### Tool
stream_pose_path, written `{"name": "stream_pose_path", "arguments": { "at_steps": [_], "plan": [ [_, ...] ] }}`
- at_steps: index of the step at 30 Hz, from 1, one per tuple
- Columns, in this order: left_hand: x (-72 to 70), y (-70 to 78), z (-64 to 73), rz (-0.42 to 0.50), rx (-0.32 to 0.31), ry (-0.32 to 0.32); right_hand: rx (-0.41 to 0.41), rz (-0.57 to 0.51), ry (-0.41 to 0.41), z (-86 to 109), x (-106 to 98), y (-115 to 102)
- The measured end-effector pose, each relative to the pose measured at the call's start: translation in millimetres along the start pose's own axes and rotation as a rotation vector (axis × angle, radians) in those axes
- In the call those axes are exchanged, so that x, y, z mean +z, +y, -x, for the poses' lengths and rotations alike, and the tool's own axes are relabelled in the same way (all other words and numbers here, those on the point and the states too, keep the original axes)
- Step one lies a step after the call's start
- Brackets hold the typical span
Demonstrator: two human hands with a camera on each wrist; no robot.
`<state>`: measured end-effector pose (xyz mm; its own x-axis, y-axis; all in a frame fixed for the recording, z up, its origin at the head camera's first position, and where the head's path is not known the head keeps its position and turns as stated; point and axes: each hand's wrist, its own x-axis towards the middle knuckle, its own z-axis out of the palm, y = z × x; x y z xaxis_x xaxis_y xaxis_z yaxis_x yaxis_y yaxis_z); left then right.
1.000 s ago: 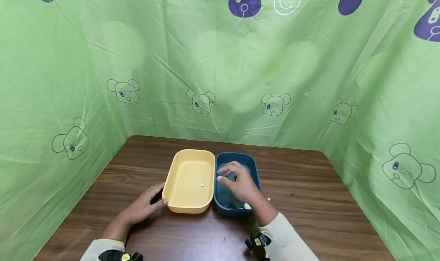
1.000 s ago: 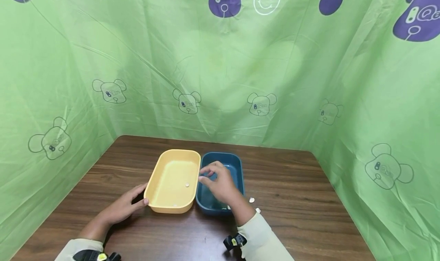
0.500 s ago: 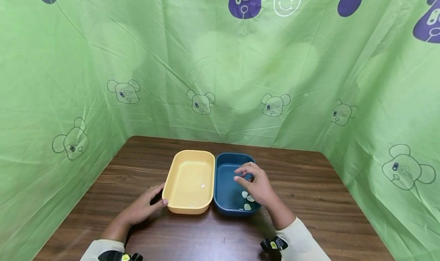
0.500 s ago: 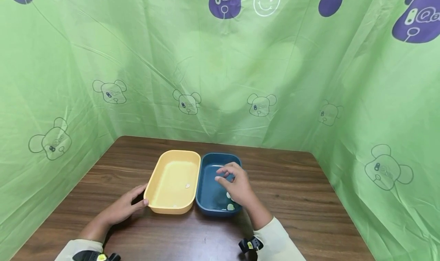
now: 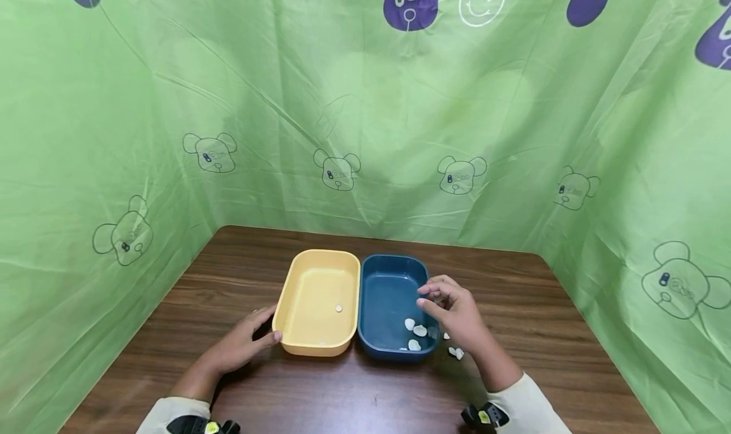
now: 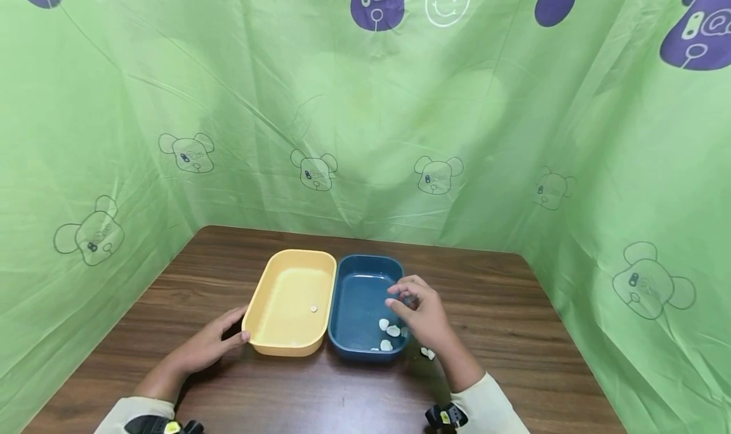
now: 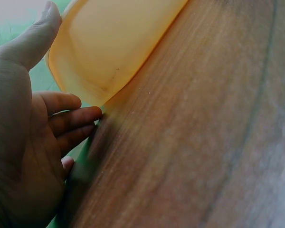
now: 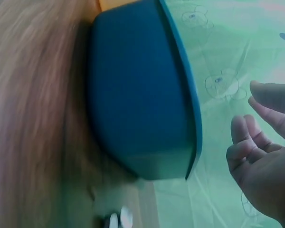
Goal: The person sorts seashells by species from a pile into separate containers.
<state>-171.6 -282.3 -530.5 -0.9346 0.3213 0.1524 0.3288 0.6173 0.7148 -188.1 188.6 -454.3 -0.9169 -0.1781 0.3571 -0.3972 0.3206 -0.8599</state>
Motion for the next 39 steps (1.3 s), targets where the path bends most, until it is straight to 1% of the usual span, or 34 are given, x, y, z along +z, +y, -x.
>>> {"name": "stream_pose_path", "arguments": {
  "at_steps": [2,7,13,17,22,26,30,33,36,39],
  "plan": [
    [0.2,0.2,-0.4,0.003,0.005,0.003,0.017,-0.014,0.006,3.6,-5,4],
    [0.1,1.4,-0.3,-0.002,0.03,0.013,0.058,-0.01,0.011,12.7,-17,18],
    [1.0,4.8,-0.8,-0.014,0.056,0.02,0.044,-0.003,0.022,25.3,-28,33],
    [-0.3,6.9,-0.8,-0.012,0.059,0.028,0.071,0.003,0.013,31.7,-34,41],
    [0.4,4.8,-1.5,-0.03,0.073,0.025,0.159,0.012,0.002,37.5,-44,55],
    [1.6,2.6,-0.8,-0.036,0.078,0.02,0.24,-0.013,-0.015,40.8,-51,68],
    [1.9,1.3,-0.6,-0.015,0.074,0.021,0.33,-0.053,-0.013,41.8,-55,82],
    [2.1,1.1,-0.3,-0.009,0.071,0.026,0.384,-0.049,-0.008,43.3,-56,92],
    [0.9,1.4,-1.3,-0.03,0.07,0.027,0.391,-0.021,-0.007,43.9,-56,100],
    [-0.2,2.1,-0.7,-0.041,0.067,0.021,0.349,0.001,-0.024,44.4,-56,106]
  ]
}}
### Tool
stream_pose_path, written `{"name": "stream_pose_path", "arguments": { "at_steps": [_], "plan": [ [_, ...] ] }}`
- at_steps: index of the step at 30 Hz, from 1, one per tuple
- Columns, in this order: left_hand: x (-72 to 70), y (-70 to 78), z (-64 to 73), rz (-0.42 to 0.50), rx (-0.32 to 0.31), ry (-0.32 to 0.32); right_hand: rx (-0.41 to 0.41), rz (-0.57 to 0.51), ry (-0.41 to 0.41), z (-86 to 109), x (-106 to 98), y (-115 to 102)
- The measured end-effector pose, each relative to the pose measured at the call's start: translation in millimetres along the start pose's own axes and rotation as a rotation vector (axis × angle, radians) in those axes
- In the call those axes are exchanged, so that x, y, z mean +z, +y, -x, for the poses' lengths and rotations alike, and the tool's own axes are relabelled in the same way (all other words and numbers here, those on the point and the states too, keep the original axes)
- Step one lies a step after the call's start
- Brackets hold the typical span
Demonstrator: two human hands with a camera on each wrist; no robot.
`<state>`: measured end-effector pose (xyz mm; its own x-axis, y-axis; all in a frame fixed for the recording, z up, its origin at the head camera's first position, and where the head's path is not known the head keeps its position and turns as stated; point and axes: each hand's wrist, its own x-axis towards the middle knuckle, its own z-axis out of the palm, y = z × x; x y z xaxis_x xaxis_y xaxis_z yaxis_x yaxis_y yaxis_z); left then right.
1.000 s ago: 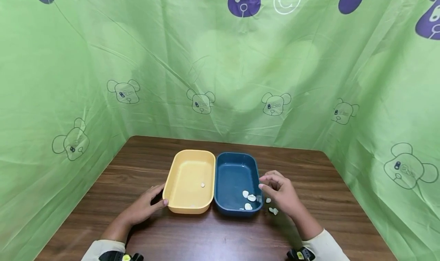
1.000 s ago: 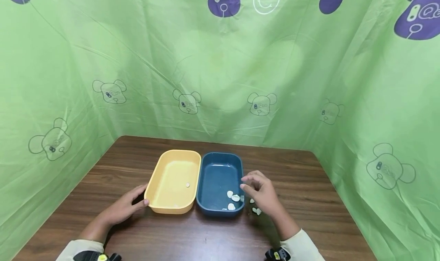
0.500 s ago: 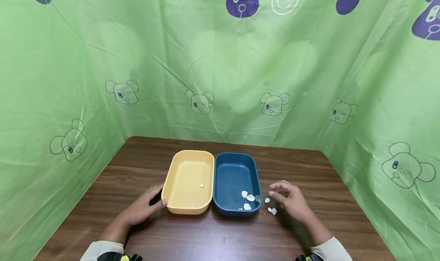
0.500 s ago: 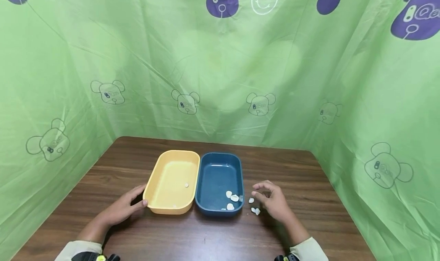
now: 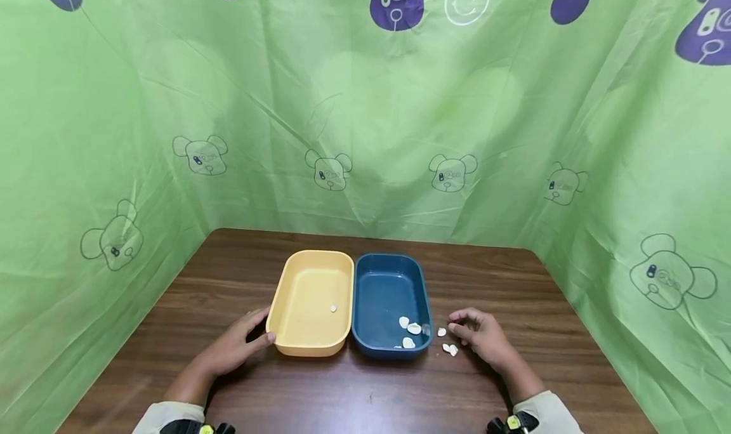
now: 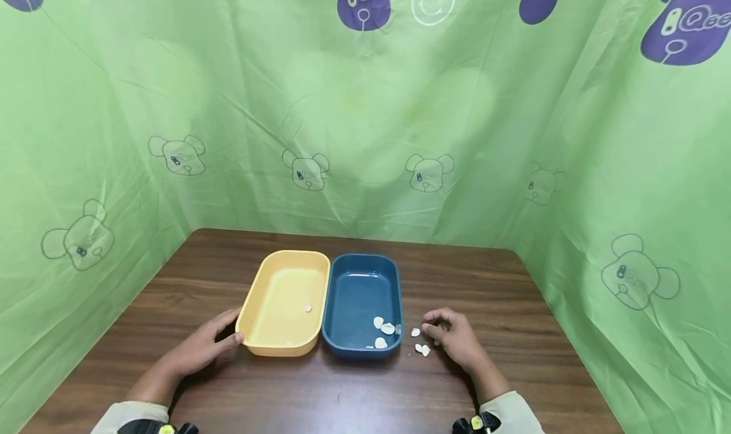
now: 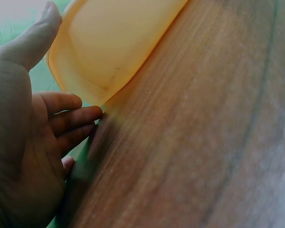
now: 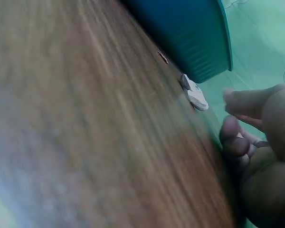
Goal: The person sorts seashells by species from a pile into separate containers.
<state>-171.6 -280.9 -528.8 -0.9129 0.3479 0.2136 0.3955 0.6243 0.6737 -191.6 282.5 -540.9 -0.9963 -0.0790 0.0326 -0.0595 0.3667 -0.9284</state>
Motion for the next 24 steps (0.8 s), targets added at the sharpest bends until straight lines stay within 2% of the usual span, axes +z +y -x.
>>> {"name": "stream_pose_path", "arguments": {
  "at_steps": [4,8,16,24],
  "plan": [
    [1.8,0.2,1.7,0.017,-0.013,0.003,-0.058,0.018,-0.026,-1.0,-1.1,3.7],
    [1.7,-1.0,1.3,0.028,-0.01,0.006,-0.053,0.028,-0.038,-1.8,-0.6,3.8],
    [-0.3,-0.6,3.0,-0.014,0.008,0.011,-0.048,0.045,-0.091,-1.1,2.5,0.0],
    [1.9,-1.2,-1.0,-0.003,0.014,0.007,-0.106,0.133,-0.091,-0.7,-1.0,-0.5]
  ]
}}
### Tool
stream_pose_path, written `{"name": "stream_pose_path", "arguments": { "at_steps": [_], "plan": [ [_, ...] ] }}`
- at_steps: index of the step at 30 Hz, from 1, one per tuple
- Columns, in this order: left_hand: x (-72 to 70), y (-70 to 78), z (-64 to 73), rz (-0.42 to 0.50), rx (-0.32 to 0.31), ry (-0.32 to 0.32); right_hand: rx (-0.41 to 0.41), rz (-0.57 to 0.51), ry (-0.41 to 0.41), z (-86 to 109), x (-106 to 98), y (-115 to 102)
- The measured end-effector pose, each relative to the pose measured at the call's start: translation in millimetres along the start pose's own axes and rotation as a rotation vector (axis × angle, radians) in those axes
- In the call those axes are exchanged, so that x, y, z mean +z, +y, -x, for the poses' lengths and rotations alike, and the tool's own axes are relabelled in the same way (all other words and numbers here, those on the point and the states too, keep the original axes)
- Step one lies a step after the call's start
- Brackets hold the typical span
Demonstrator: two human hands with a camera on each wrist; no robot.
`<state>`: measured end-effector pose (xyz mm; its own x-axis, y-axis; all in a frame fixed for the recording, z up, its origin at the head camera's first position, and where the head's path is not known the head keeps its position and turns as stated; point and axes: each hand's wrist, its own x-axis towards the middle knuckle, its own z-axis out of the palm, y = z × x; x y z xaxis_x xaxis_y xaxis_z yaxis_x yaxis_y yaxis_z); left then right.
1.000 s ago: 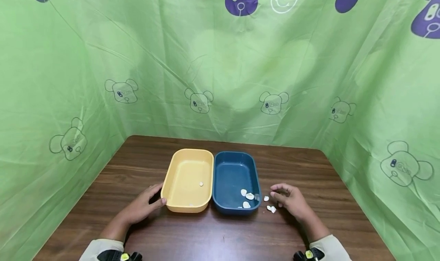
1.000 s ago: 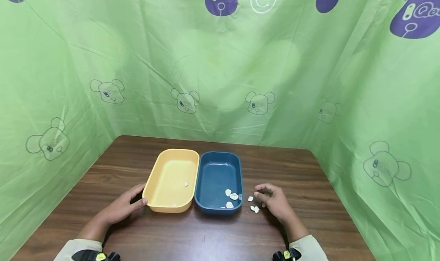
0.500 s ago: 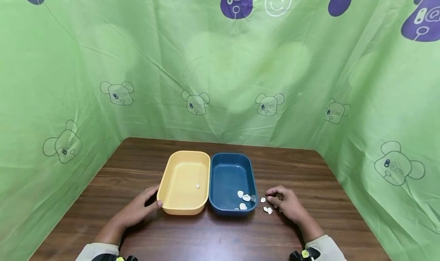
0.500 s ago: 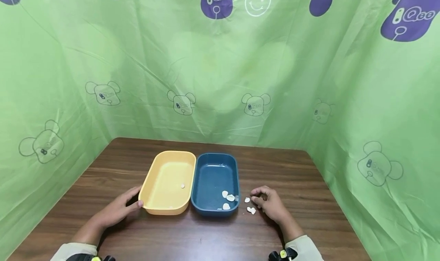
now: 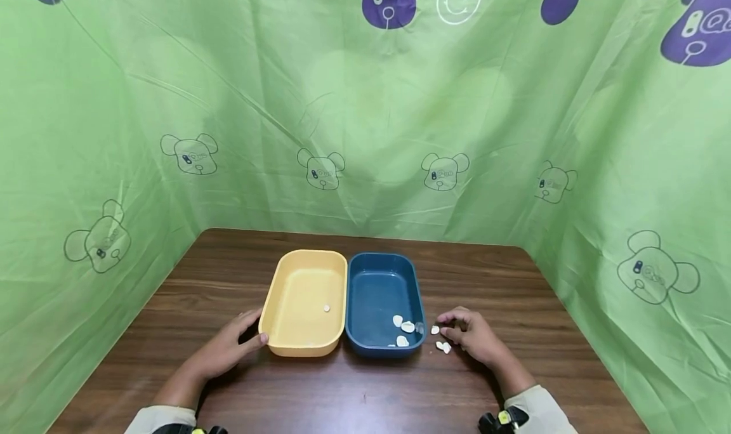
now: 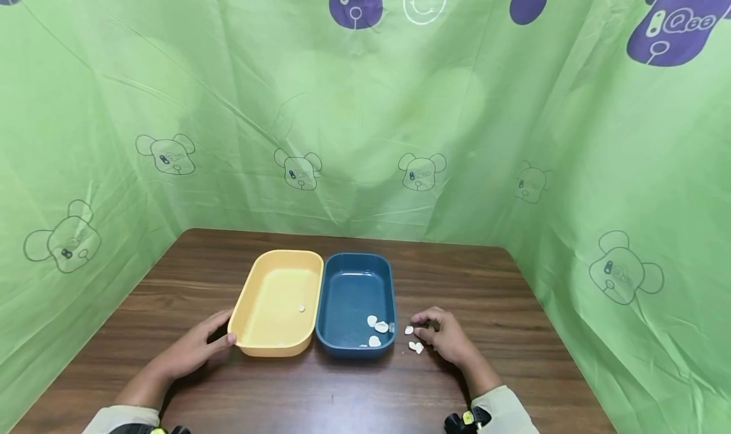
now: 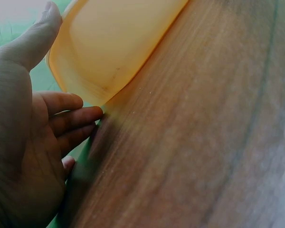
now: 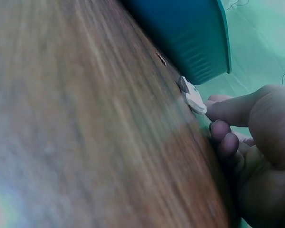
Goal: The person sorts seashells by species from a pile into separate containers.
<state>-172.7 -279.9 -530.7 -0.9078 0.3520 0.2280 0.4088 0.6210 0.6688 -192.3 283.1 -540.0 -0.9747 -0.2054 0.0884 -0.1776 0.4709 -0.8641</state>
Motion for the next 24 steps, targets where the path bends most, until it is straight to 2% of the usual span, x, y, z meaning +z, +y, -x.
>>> {"name": "stream_pose_path", "arguments": {
  "at_steps": [12,18,24],
  "plan": [
    [3.0,-1.0,-1.0,-0.009,0.02,0.015,-0.113,0.075,-0.022,-2.3,-2.4,0.9],
    [1.4,-0.4,1.1,-0.021,0.039,0.025,-0.122,0.086,-0.021,-2.9,1.1,2.1],
    [0.2,0.4,1.1,-0.037,0.018,0.025,-0.135,0.079,0.01,-2.3,6.2,2.6]
  ]
}}
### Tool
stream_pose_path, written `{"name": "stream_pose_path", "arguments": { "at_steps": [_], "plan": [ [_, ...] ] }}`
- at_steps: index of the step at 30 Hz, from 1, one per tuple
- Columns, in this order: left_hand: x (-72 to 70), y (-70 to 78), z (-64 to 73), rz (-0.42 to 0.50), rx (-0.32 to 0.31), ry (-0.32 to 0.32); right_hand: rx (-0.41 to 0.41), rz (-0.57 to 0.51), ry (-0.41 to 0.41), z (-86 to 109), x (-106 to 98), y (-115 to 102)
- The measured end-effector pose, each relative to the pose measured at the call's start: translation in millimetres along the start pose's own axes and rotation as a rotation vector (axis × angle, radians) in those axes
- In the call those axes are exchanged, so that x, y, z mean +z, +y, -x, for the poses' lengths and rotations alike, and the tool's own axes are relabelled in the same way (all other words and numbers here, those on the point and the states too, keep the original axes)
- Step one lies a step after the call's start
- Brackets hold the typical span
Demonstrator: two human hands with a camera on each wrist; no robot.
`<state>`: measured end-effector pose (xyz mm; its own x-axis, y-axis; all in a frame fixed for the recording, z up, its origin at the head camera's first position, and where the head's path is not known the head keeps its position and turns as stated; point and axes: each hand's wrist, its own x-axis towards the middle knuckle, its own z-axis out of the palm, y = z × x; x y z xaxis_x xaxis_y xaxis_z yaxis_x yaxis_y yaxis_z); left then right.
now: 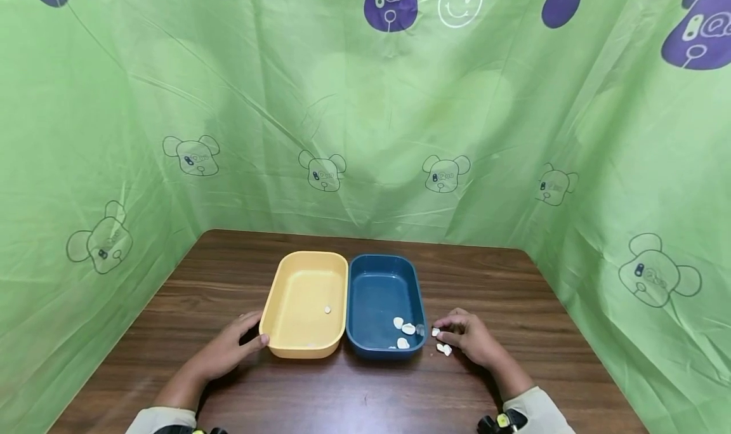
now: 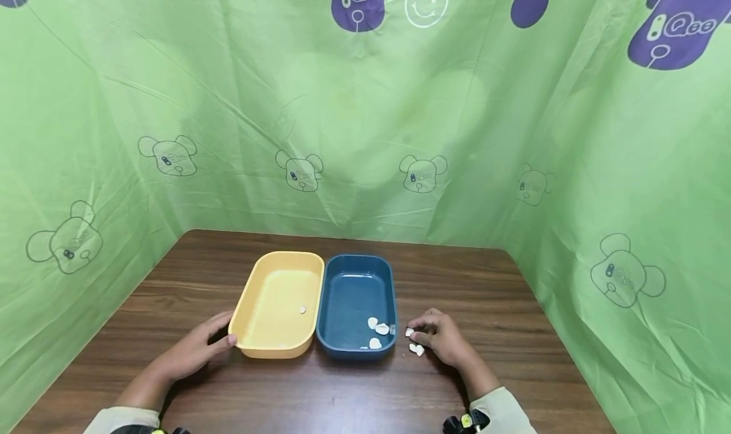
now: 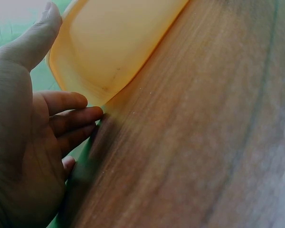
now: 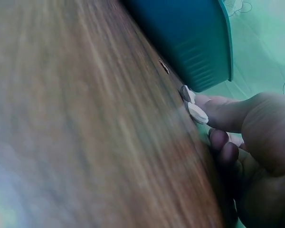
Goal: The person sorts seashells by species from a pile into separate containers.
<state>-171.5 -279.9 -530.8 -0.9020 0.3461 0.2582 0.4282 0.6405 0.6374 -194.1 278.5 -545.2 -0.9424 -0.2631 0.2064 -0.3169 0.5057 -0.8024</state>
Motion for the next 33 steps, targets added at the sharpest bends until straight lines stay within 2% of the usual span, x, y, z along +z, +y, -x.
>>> {"name": "stream_pose_path", "arguments": {
  "at_steps": [5,10,18,22,33],
  "plan": [
    [-0.4,1.2,0.2,0.009,0.001,0.003,-0.021,0.001,0.029,-0.7,1.9,-1.3],
    [-0.3,2.0,0.5,0.022,-0.006,-0.003,-0.009,0.007,0.057,-1.3,4.4,-1.3],
    [-0.5,2.1,-0.7,0.081,-0.013,-0.019,-0.035,0.029,0.088,0.3,7.9,1.0],
    [-0.3,2.5,-0.3,0.072,0.004,-0.014,-0.015,0.05,0.084,0.2,9.1,0.9],
    [-0.5,2.6,1.2,0.072,-0.008,-0.014,0.012,0.062,0.062,-0.5,9.3,1.0]
  ]
}}
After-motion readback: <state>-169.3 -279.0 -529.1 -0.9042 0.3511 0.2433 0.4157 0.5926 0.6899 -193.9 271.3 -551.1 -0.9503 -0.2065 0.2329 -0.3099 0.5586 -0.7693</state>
